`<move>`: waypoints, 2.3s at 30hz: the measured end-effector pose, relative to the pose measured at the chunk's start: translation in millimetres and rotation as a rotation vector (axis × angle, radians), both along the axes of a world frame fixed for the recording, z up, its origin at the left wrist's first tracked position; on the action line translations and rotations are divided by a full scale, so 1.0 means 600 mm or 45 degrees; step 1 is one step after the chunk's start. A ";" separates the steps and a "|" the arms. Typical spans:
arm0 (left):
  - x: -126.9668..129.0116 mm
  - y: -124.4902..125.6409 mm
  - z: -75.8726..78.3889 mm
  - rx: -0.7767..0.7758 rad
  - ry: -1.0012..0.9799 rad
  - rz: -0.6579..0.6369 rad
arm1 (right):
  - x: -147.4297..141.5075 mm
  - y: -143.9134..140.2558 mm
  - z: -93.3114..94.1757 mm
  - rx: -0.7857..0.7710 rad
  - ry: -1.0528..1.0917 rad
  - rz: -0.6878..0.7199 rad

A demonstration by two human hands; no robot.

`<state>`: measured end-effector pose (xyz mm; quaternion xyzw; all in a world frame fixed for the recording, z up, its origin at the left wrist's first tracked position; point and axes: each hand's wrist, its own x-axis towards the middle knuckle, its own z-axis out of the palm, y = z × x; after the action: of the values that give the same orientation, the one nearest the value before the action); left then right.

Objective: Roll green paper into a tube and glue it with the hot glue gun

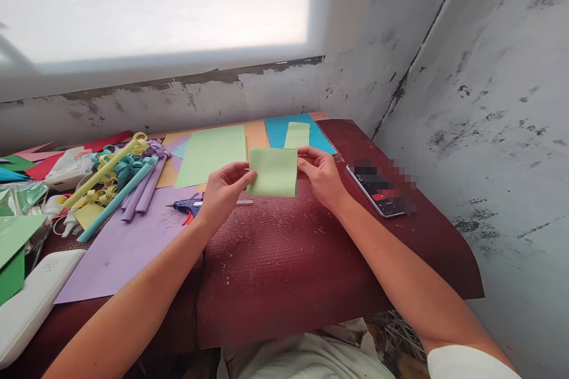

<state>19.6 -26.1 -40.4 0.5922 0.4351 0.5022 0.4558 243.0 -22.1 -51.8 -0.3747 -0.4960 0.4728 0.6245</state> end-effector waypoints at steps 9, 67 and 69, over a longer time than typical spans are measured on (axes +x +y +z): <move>0.003 -0.003 0.000 0.060 0.017 0.004 | -0.001 -0.011 0.008 0.146 -0.224 -0.247; 0.000 0.000 -0.001 0.047 -0.271 0.078 | -0.001 -0.014 0.009 0.146 -0.427 -0.270; 0.000 0.000 0.000 0.045 -0.277 0.085 | -0.002 -0.015 0.009 0.142 -0.436 -0.274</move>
<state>19.8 -26.0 -40.6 0.5272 0.3938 0.5860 0.4729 241.9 -31.1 -46.2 -0.4653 -0.5774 0.3044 0.5979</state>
